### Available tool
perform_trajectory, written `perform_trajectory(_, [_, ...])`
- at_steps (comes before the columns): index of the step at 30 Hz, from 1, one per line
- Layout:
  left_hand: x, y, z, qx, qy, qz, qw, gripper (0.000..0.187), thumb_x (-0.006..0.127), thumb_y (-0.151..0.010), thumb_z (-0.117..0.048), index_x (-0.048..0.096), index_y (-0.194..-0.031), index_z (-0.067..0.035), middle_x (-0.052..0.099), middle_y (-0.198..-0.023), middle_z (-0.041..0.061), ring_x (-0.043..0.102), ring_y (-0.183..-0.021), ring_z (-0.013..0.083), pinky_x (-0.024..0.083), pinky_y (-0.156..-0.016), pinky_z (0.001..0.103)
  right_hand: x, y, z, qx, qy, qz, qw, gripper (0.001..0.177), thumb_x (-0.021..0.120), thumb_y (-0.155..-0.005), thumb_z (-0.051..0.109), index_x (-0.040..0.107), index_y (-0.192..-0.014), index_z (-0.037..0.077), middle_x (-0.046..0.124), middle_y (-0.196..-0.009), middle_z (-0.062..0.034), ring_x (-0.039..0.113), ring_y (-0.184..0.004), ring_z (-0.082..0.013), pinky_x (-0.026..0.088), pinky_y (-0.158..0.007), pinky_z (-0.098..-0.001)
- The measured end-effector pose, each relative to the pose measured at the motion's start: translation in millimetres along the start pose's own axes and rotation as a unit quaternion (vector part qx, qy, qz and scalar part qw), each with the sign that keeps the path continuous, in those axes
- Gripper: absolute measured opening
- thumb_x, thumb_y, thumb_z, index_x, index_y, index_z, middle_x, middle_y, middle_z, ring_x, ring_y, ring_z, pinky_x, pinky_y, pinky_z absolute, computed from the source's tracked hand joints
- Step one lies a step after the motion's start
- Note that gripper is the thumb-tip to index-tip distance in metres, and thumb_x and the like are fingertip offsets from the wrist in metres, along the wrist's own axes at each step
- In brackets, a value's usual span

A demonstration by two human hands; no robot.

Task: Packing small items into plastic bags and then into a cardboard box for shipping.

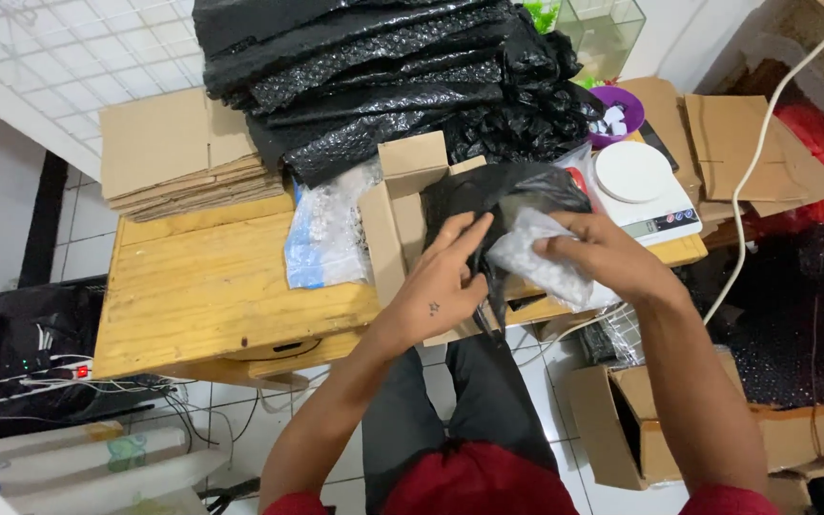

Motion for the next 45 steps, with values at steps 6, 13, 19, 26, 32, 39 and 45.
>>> perform_trajectory(6, [6.5,1.5,-8.6,0.059,-0.046,0.009,0.997,0.070,0.054,-0.092,-0.009,0.033,-0.158,0.003,0.030,-0.156,0.036,0.072,-0.090,0.0325,0.059,-0.072,0.049,35.7,-21.1,11.5,0.005,0.061,0.047,0.997,0.045,0.065,-0.087,0.031,0.076,-0.118,0.000,0.075,-0.104,-0.0234,0.067,-0.104,-0.0390,0.047,-0.096,-0.0476])
perform_trajectory(13, [-11.4,3.5,2.8,0.046,-0.032,-0.053,0.997,0.069,0.051,-0.090,-0.006,0.035,-0.157,0.003,0.033,-0.156,0.034,0.072,-0.088,0.0351,0.058,-0.071,0.051,17.3,-39.4,-23.3,0.020,0.297,0.014,0.954,0.056,0.065,-0.089,0.042,0.068,-0.134,0.008,0.071,-0.122,-0.0276,0.060,-0.124,-0.0498,0.045,-0.105,-0.0589])
perform_trajectory(19, [-22.5,1.0,16.5,0.013,-0.021,-0.111,0.993,0.069,0.056,-0.096,-0.015,0.032,-0.158,0.002,0.030,-0.156,0.035,0.071,-0.098,0.0454,0.059,-0.075,0.054,-7.1,-4.4,27.5,-0.009,0.251,0.019,0.968,0.050,0.062,-0.087,0.027,0.070,-0.129,0.001,0.070,-0.110,-0.0407,0.060,-0.115,-0.0590,0.045,-0.101,-0.0617])
perform_trajectory(26, [-12.3,-0.6,10.1,0.027,-0.032,-0.086,0.995,0.078,0.065,-0.091,-0.011,0.029,-0.158,0.004,0.026,-0.157,0.037,0.059,-0.113,0.0586,0.046,-0.085,0.074,4.9,0.9,24.4,-0.033,0.023,-0.001,0.999,0.039,0.064,-0.087,0.017,0.077,-0.120,0.000,0.073,-0.096,-0.0224,0.063,-0.089,-0.0327,0.049,-0.086,-0.0447])
perform_trajectory(32, [-0.4,5.5,-6.2,0.068,-0.054,-0.047,0.995,0.083,0.067,-0.089,-0.010,0.027,-0.160,0.002,0.021,-0.162,0.034,0.049,-0.124,0.0629,0.039,-0.089,0.080,45.5,-16.3,29.3,-0.062,-0.012,0.026,0.998,0.031,0.064,-0.091,0.021,0.076,-0.112,0.001,0.067,-0.083,-0.0118,0.060,-0.079,-0.0252,0.047,-0.077,-0.0363])
perform_trajectory(39, [25.2,8.7,-21.3,0.131,-0.068,0.004,0.989,0.083,0.062,-0.090,-0.008,0.023,-0.162,-0.001,0.020,-0.164,0.032,0.048,-0.126,0.0620,0.042,-0.096,0.074,51.9,-32.3,24.0,-0.033,0.043,0.007,0.999,0.036,0.058,-0.089,0.025,0.060,-0.056,0.008,0.050,-0.055,-0.0040,0.046,-0.054,-0.0237,0.038,-0.057,-0.0364])
perform_trajectory(45, [30.8,19.8,-38.8,0.148,-0.037,0.016,0.988,0.082,0.063,-0.090,-0.010,0.023,-0.161,0.002,0.020,-0.164,0.033,0.048,-0.129,0.0590,0.044,-0.098,0.070,49.6,-31.7,25.8,-0.046,0.051,0.005,0.998,0.035,0.058,-0.089,0.025,0.061,-0.058,0.008,0.051,-0.056,-0.0050,0.047,-0.055,-0.0248,0.039,-0.058,-0.0369])
Point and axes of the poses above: each hand's wrist, its own y-axis away from the middle knuckle, its own x-axis out of the palm, z = x × y, the point moved 9 cm from there along -y, towards the middle knuckle
